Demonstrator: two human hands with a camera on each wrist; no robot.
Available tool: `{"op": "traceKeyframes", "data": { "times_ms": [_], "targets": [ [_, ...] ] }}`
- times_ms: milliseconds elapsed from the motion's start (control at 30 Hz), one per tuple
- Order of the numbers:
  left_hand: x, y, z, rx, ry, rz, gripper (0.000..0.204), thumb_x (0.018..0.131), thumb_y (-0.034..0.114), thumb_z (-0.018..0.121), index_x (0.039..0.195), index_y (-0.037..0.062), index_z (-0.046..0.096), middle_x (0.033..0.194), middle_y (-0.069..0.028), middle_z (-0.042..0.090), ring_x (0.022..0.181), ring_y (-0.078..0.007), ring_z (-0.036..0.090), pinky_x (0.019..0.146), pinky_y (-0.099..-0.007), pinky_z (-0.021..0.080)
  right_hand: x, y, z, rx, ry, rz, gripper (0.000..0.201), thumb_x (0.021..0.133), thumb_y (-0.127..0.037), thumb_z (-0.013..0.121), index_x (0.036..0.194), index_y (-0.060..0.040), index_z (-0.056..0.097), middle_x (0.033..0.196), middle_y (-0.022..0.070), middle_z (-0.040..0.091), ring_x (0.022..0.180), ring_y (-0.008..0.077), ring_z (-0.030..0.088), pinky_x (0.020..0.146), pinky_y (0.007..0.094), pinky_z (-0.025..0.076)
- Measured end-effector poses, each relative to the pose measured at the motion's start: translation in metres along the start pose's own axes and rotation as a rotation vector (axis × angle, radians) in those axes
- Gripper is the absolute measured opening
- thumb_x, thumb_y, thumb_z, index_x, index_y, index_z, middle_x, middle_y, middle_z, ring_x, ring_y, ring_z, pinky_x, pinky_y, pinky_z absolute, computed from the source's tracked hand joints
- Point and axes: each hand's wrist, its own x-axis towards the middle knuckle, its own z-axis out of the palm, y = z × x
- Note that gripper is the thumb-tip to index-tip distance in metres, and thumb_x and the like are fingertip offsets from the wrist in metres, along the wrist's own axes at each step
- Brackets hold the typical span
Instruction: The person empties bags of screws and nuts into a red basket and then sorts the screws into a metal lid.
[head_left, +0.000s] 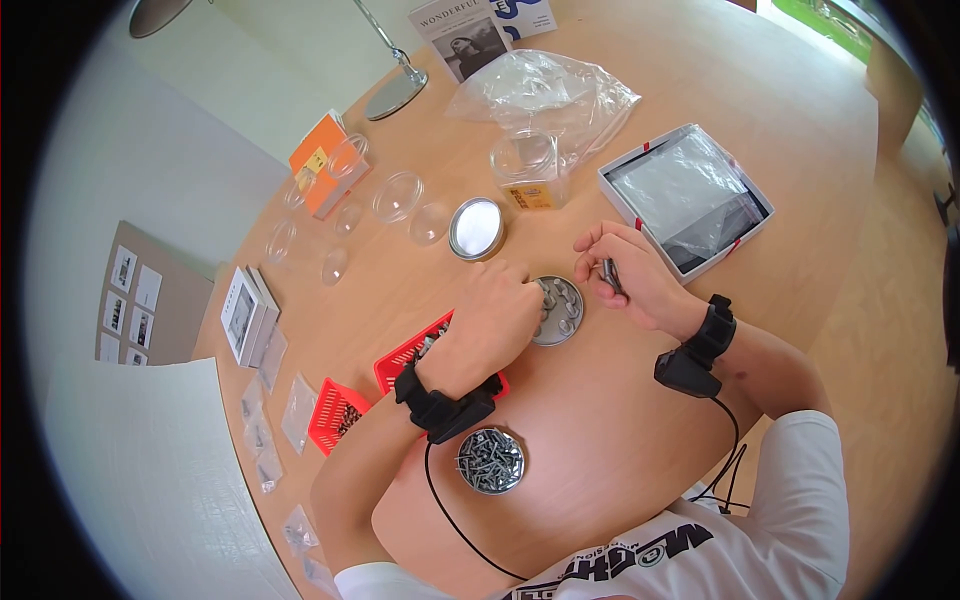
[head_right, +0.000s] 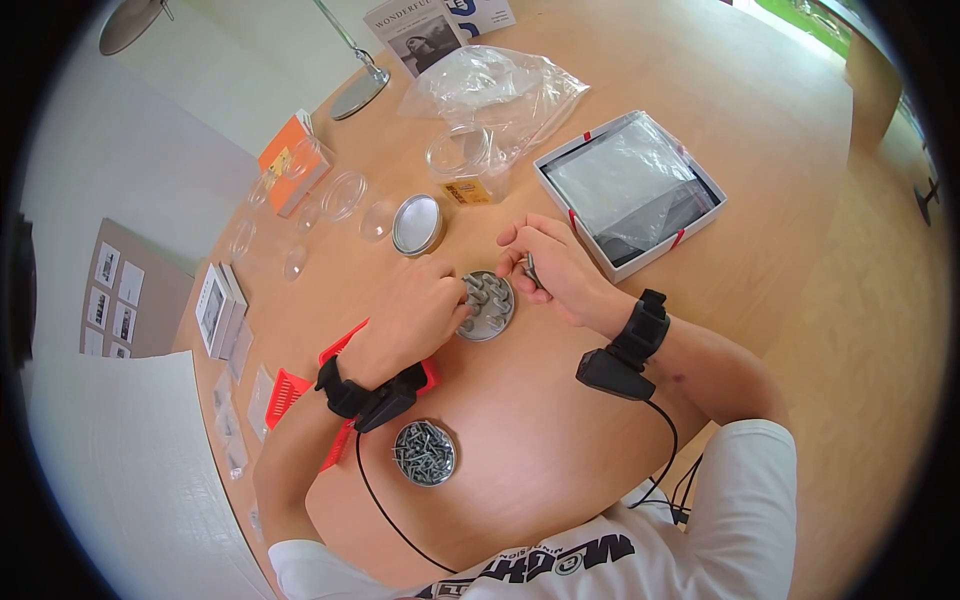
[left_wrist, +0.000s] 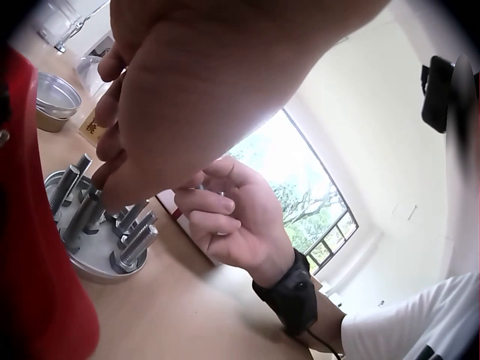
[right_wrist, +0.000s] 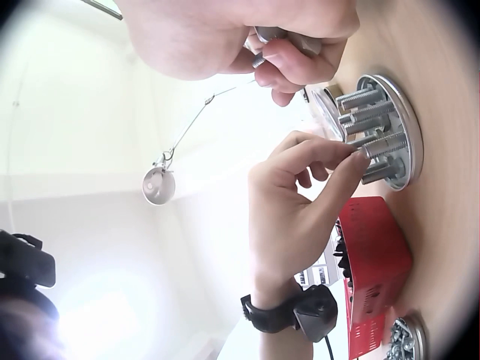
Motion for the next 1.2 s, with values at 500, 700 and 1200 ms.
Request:
{"op": "traceKeyframes", "data": {
  "times_ms": [500,700,1200],
  "targets": [
    [0.022,0.025,-0.026,-0.408,0.190,-0.033,0.022,0.086,0.020,0.074,0.099,0.0024,0.074,0.092,-0.0138,0.058,0.085,-0.0307,0.060,0.074,-0.0398,0.050,-0.005,0.001,0.008,0.300,-0.065,0.151,0.023,0.096,-0.019,0.046,0.111,-0.0033,0.053,0.081,0.0074,0.059,0.060,0.0138,0.050,0.049,0.0285,0.038],
    [0.022,0.037,-0.022,-0.349,0.092,0.011,0.023,0.081,0.022,0.075,0.091,0.0007,0.074,0.095,-0.0153,0.057,0.092,-0.0312,0.059,0.078,-0.0408,0.050,-0.005,0.004,0.011,0.245,-0.036,0.165,0.018,0.097,-0.018,0.045,0.102,-0.0070,0.057,0.083,0.0037,0.057,0.067,0.0120,0.050,0.055,0.0296,0.041],
    [0.015,0.022,-0.047,-0.551,0.309,-0.064,0.017,0.075,0.014,0.077,0.085,0.0014,0.073,0.098,-0.0131,0.053,0.091,-0.0291,0.058,0.080,-0.0380,0.049,-0.002,0.005,0.004,0.300,0.135,-0.007,0.018,0.092,-0.002,0.047,0.109,-0.0034,0.052,0.090,0.0076,0.057,0.073,0.0156,0.053,0.064,0.0328,0.047]
  ]
}}
